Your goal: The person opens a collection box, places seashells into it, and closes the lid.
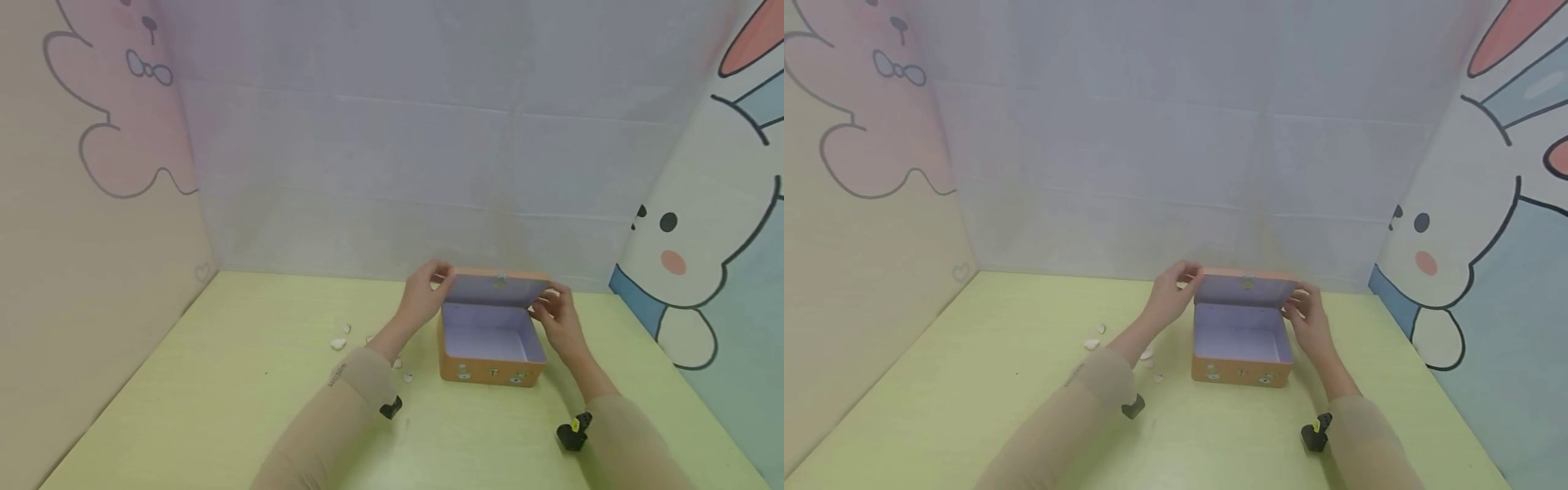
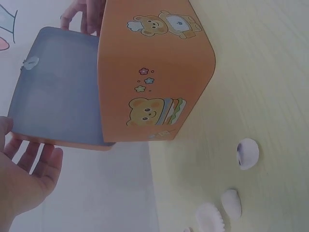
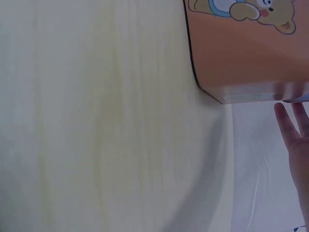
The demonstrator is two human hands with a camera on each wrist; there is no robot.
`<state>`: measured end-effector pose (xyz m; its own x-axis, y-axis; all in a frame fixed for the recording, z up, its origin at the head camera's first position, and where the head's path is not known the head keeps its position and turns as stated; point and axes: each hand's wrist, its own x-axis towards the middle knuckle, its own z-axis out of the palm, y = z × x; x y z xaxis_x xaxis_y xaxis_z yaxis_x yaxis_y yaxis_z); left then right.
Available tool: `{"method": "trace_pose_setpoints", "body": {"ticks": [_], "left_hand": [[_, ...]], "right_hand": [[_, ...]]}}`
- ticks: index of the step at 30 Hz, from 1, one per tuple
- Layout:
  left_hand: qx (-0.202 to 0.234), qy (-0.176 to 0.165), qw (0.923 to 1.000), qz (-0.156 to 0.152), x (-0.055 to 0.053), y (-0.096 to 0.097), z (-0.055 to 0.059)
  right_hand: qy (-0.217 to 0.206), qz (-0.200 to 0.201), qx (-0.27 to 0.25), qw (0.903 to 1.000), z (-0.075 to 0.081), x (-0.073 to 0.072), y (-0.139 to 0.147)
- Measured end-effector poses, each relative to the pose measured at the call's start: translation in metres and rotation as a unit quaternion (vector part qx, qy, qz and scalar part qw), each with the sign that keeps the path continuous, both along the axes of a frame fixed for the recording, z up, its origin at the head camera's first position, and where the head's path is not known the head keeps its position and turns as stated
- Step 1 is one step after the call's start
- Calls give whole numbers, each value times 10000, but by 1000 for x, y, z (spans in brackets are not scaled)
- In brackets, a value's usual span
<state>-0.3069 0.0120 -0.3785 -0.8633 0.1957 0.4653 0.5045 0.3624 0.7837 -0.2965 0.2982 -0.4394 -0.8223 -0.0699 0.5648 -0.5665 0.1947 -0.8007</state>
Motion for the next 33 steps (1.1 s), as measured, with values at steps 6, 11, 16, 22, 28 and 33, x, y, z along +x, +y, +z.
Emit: {"method": "trace_pose_setpoints", "body": {"ticks": [6,11,16,22,28,33], "left_hand": [[-21,-99,9999,-34,1,-3,-1],[77,-157,9998,-79,3,-5,-1],[71,-456,9989,22,9,-6,-7],[104,-1053,9943,103,23,-8,-19],[-60,-1967,9800,-284,43,-12,-37],[-568,-2251,9677,-980,56,-11,-53]], "right_hand": [[-109,-526,512,9972,2,-2,-3],[-100,-779,660,9947,2,-5,-3],[-153,-845,599,9945,0,-9,-1],[-288,-939,558,9936,1,-11,-3],[-493,-912,349,9940,1,-13,-5],[-607,-767,218,9950,1,-13,-5]]}}
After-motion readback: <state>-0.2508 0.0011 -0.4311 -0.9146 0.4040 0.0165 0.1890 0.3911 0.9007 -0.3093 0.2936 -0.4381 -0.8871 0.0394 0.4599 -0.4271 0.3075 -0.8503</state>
